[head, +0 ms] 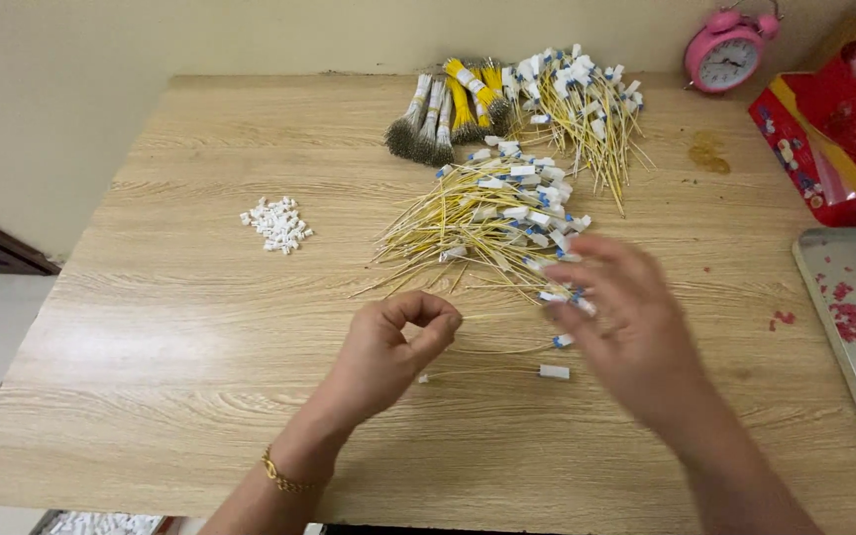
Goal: Assemble small electronic components by attaching plastic caps to wire terminals at a workbench.
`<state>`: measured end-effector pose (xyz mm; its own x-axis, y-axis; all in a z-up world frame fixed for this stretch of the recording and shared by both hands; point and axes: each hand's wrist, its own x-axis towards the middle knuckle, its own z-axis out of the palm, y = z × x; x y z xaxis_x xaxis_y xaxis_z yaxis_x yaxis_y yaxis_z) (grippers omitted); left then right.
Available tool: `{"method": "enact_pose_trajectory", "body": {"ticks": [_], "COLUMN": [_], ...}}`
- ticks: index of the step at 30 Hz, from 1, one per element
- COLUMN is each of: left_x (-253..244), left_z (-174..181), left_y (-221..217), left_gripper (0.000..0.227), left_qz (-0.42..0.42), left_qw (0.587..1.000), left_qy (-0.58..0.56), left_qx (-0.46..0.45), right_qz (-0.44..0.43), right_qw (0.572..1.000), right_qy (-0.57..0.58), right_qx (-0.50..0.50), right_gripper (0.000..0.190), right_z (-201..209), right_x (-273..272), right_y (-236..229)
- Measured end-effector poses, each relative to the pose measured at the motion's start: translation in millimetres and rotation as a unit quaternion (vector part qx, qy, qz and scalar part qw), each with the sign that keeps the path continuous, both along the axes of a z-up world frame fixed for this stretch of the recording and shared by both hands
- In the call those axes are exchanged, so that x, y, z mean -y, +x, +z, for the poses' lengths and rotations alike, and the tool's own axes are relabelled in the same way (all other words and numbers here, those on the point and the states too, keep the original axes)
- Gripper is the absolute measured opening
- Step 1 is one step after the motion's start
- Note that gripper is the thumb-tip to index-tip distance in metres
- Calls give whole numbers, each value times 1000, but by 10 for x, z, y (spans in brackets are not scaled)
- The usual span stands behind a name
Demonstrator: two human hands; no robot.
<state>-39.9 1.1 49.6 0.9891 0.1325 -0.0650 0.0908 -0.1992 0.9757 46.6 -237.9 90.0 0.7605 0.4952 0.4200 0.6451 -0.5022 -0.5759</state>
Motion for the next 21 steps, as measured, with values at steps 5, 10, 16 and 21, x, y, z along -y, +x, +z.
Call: {"method": "enact_pose_trajectory", "body": {"ticks": [5,10,16,21], "left_x": [161,64,108,156], "left_z": [28,-215,-311,-318], "left_y": [-7,3,47,68], "left_gripper": [17,19,17,19], "left_qz": [1,3,7,30], "left_qw": [998,988,980,975], "left_qy": [5,-151,-196,-218], "left_qx": [63,32,39,14], "right_qz": [124,106,93,103], "right_qw": [989,984,973,963], "right_qy": [30,46,58,79], "right_qx": [-68,-135,-203,-238], "right_gripper": [15,12,11,11], "right_z": [-73,-108,-141,-253], "right_x": [-351,-428,-449,-447], "right_y": [-93,-77,-87,-62]}}
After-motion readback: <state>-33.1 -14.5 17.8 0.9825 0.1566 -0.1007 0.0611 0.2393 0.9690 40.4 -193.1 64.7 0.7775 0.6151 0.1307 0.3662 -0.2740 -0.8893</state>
